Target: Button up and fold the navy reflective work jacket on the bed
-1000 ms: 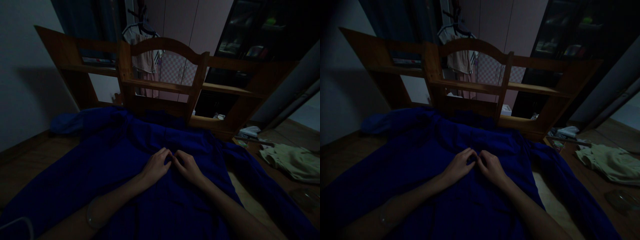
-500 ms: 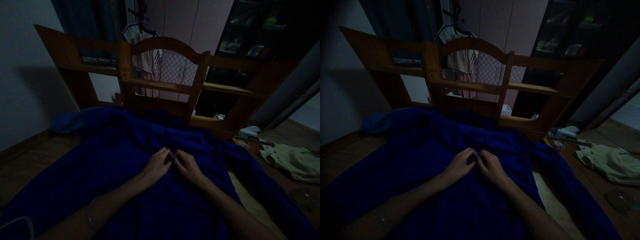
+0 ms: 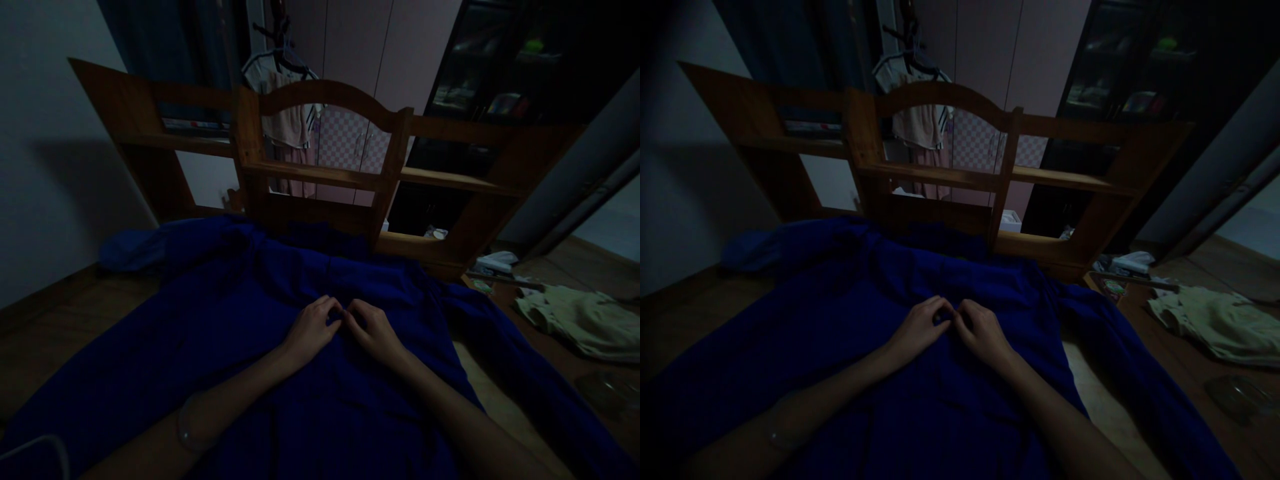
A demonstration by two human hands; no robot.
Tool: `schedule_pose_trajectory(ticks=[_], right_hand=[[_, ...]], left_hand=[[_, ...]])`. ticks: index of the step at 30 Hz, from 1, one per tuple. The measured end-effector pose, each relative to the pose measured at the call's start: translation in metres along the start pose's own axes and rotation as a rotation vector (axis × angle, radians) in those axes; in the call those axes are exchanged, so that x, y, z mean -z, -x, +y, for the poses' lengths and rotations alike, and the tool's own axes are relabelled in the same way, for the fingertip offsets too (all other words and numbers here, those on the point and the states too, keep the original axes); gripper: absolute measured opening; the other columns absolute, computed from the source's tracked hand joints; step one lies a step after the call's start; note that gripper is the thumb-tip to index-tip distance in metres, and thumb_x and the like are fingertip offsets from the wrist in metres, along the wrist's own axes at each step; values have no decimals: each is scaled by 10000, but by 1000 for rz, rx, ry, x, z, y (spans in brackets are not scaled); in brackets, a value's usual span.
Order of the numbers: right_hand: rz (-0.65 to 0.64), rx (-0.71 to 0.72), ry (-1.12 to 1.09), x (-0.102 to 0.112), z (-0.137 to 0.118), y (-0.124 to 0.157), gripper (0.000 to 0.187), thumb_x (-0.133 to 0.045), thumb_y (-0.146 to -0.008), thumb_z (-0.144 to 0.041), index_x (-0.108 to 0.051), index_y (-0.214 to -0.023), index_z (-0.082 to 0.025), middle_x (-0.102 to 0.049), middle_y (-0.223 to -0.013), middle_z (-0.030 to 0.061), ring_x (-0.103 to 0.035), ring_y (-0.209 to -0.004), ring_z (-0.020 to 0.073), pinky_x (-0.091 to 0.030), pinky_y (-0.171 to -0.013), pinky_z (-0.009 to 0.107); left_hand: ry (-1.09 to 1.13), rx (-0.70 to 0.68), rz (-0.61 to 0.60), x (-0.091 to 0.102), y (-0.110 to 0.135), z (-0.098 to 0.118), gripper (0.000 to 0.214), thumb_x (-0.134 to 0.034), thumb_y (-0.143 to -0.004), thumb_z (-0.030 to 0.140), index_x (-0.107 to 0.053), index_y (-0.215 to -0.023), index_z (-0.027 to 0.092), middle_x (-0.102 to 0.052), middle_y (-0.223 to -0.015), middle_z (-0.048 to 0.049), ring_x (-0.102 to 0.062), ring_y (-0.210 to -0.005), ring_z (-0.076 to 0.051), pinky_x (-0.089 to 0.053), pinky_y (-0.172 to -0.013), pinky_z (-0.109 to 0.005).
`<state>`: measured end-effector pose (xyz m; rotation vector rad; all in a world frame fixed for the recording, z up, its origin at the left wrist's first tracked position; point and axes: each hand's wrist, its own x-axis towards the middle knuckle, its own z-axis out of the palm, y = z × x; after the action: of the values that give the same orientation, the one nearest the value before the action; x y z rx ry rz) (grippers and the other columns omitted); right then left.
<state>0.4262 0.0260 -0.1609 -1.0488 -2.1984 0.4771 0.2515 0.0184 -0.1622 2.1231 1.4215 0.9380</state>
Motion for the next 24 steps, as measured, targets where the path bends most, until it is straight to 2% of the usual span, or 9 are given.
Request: schedule_pose_trajectory(ticks=[7,11,14,18,21,24], right_hand=[[30,-3,15,-2,1,0,172,-439,-934,-257,-554,-831,-182,-577,-769,13,-533,-677,129,-395,-645,234],[66,-10,2,4,-4,-2,184,-435,-936,-258,-561,-825,-181,-584,-760,15,-547,-684,132,-408,-655,236],[64,-6,-4,16,-24,4,140,-460,-923,-247,-564,-853,-187,-592,-782,17,-554,-691,135,-414,-654,238],[-72,-6,-66,21,-68,32,69,-504,-895,-184,-564,-898,-218,-614,-856,5,-579,-752,133,-429,-684,231],[-122,-56,-32,8,-91,57,128,-554,-860,-152,-567,-945,-247,-607,-937,-2,-586,-798,138,-444,-696,231],[-64,-144,114,-12,-94,72,207,-651,-798,-207,-560,-977,-255,-583,-996,17,-581,-867,182,-464,-716,266]], left_hand=[[75,38,-6,-1,-8,-16,112,-601,-775,276,-625,-840,187,-645,-815,-7,-580,-710,-142,-413,-639,-237],[98,76,-45,-1,-8,-18,182,-624,-762,353,-594,-839,191,-610,-734,15,-569,-668,-138,-374,-576,-224],[99,123,-59,1,-5,-15,269,-609,-770,429,-540,-883,194,-502,-583,65,-517,-556,-123,-313,-506,-214],[177,140,-52,1,-1,-15,289,-610,-768,419,-509,-927,200,-463,-542,91,-482,-509,-109,-301,-492,-204],[349,205,-93,-2,-4,-20,262,-612,-768,409,-519,-883,193,-509,-556,75,-484,-502,-102,-309,-478,-197],[487,283,-169,-3,-9,-23,257,-611,-773,399,-511,-851,175,-551,-574,52,-506,-484,-97,-338,-461,-190]])
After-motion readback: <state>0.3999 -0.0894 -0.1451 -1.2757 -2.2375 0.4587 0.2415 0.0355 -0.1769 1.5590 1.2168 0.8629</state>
